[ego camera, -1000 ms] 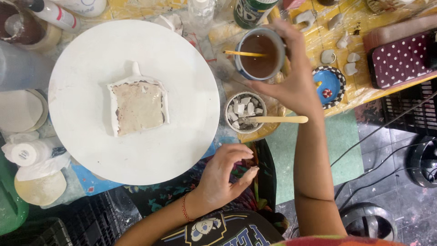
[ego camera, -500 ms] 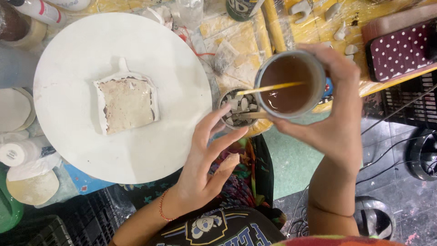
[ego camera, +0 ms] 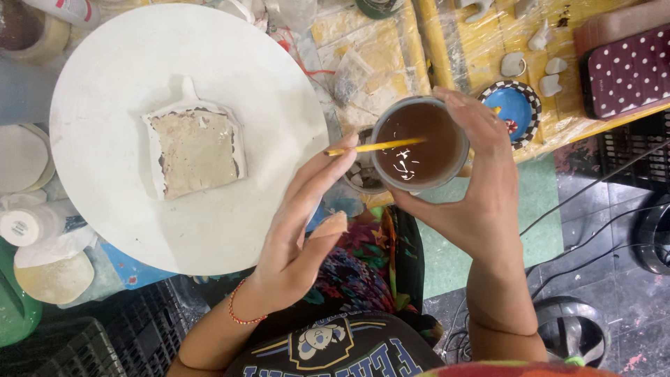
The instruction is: The person mixes pieces of clay in a small container using a wooden stick.
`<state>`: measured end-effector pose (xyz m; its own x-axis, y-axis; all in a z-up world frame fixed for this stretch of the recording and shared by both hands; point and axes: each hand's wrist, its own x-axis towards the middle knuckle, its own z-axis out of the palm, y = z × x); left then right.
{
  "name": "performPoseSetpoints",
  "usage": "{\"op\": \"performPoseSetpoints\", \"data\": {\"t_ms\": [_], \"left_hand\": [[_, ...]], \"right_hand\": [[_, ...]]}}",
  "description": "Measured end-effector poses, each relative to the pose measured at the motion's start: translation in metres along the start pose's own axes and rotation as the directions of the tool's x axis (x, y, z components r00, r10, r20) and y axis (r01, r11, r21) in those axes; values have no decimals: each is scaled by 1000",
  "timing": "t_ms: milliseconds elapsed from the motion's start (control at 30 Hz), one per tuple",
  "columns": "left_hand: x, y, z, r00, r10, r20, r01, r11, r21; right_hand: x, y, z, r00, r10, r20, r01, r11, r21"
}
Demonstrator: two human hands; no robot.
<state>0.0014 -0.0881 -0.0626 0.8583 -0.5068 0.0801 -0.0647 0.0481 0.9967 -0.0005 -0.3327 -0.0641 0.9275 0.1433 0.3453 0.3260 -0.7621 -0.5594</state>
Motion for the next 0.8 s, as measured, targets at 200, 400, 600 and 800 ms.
{"op": "performPoseSetpoints", "data": {"t_ms": [200, 400, 600, 800], "left_hand": [[-11, -8, -3, 999, 31, -34, -36, 991, -132], [-15, -10, -6, 998, 28, -64, -35, 994, -101], [-18, -11, -10, 996, 30, -85, -40, 992, -121], [-19, -13, -9, 996, 32, -82, -43, 989, -139]], "right_hand": [[4, 1, 1, 999, -29, 42, 31, 999, -41], [7, -3, 2, 994, -63, 85, 72, 991, -112], [2, 4, -1, 997, 13, 70, -12, 1000, -3], [-3, 9, -3, 995, 85, 49, -88, 993, 82]]}}
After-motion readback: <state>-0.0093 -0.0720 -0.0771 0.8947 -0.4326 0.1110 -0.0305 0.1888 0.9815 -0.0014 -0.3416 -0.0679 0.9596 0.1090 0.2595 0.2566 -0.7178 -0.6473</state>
